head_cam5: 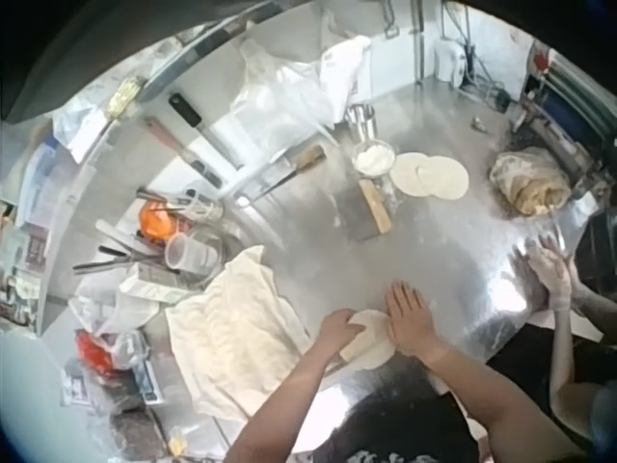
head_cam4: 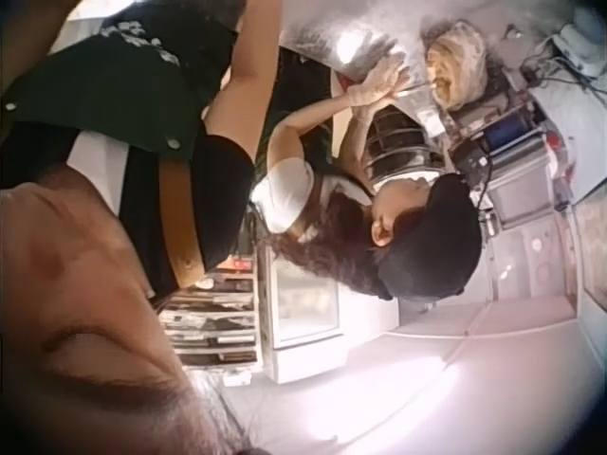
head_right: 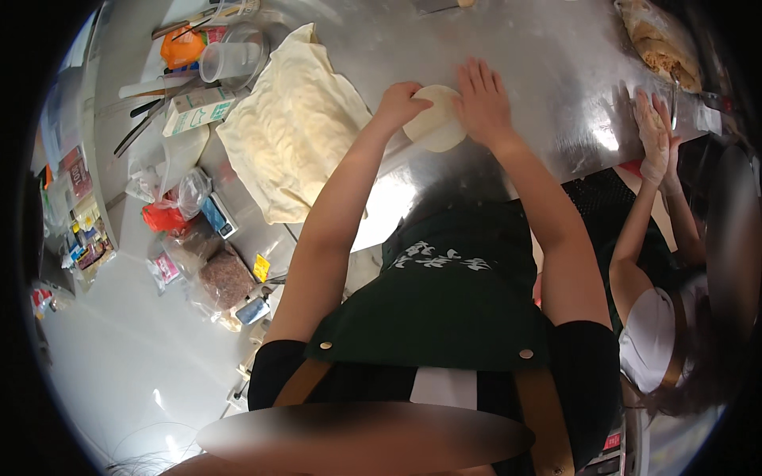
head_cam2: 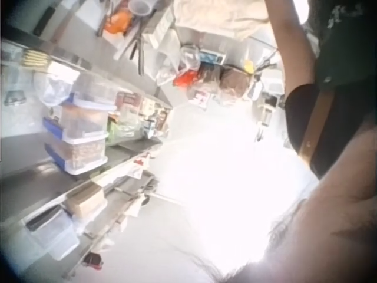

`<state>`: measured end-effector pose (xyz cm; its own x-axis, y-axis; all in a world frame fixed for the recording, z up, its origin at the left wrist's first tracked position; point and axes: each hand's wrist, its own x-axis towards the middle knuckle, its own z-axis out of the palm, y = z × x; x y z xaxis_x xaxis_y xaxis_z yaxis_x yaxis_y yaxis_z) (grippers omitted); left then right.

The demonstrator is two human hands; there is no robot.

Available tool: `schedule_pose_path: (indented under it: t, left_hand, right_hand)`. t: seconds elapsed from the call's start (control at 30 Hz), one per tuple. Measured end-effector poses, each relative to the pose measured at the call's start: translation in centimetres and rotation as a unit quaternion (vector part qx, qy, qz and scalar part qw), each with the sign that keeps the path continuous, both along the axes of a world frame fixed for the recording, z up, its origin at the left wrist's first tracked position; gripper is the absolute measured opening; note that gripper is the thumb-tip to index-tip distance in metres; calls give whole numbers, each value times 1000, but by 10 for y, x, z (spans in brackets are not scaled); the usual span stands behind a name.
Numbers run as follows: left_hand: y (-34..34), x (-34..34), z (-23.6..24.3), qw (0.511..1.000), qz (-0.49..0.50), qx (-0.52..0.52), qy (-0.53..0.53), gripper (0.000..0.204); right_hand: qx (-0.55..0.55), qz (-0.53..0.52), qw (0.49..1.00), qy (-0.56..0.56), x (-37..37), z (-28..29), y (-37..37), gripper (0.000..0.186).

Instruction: Rolling out small pieces of dough into flat circles using a rolling pin on a stainless steel counter.

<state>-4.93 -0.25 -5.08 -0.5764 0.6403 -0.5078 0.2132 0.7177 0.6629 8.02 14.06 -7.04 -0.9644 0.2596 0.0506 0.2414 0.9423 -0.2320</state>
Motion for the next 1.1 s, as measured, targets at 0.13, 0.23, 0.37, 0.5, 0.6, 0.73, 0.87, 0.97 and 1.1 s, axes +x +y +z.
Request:
schedule_pose_path:
  t: [0.13, 0.23, 0.37, 0.5, 0.6, 0.73, 0.87, 0.97, 1.1]
  left_hand:
    - [12, 14, 19, 985, -124, -66, 103, 23]
    - [15, 36, 38, 958, -183, -82, 204, 20]
    - [14, 47, 81, 992, -91, -5, 85, 23]
    - [-1, 34, 73, 998, 14, 37, 39, 25]
    - [-13, 36, 42, 995, -43, -39, 77, 30]
    - [-18, 32, 20, 997, -47, -8, 58, 37]
    - [-11, 19, -8, 990, 104, 77, -53, 40]
    - [-3, 11, -15, 970, 178, 93, -136, 38]
    - [8, 6, -10, 999, 23, -7, -41, 38]
  right_hand:
    - [-47, 79, 996, 19, 71, 14, 5, 57]
    - [-57, 135, 989, 33, 99, 18, 17, 49]
    - [-135, 123, 983, 8, 113, 29, 23, 33]
    - [-142, 123, 982, 15, 118, 48, 29, 33]
    - [-153, 122, 980, 31, 110, 49, 29, 33]
    - [-132, 175, 975, 45, 70, 47, 35, 37]
    - [-144, 157, 975, 56, 34, 31, 26, 41]
    - [-86, 100, 984, 118, 16, 24, 18, 47]
    - [-30, 57, 997, 50, 35, 4, 8, 52]
